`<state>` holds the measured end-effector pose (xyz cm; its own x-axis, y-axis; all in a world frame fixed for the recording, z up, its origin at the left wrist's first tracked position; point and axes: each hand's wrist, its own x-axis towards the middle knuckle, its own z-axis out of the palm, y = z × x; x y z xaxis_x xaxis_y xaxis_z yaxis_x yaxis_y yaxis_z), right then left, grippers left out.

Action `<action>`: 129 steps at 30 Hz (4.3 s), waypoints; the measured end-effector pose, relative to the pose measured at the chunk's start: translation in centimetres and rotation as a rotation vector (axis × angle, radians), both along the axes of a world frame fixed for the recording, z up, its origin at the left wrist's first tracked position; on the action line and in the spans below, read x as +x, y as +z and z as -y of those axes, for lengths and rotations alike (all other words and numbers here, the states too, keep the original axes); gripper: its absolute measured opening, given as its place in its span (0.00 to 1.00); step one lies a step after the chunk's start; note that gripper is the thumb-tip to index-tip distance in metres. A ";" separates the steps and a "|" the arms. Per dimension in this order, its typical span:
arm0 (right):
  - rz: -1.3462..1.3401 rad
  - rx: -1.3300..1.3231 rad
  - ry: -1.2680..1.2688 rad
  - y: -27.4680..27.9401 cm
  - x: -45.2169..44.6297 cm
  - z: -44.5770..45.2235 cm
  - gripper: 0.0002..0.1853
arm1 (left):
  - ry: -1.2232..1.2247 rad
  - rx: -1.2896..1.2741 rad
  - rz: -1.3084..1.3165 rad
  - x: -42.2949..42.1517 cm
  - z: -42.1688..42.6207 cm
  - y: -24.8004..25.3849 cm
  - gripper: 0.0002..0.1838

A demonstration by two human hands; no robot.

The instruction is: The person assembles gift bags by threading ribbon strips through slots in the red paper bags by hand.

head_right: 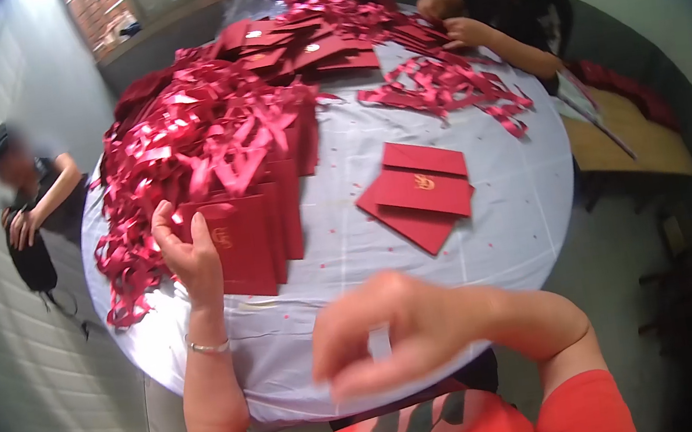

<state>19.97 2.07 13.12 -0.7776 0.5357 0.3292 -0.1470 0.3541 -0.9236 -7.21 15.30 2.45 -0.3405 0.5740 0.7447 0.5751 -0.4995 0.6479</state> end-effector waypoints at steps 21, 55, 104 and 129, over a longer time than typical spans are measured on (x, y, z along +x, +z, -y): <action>-0.396 -0.029 0.236 2.5 3.9 3.5 0.08 | -0.292 -0.158 -0.661 6.7 3.9 -1.7 0.26; 0.758 0.502 -0.969 -9.3 13.2 -11.4 0.24 | -0.335 -0.168 -0.594 5.9 3.8 -2.1 0.23; 0.784 1.056 -1.194 -5.7 1.1 -1.0 0.09 | -0.740 -0.654 -0.011 6.7 7.7 1.7 0.12; 1.100 1.332 -1.066 -13.9 22.5 -22.3 0.04 | -1.055 -0.953 -0.491 6.2 6.5 1.0 0.16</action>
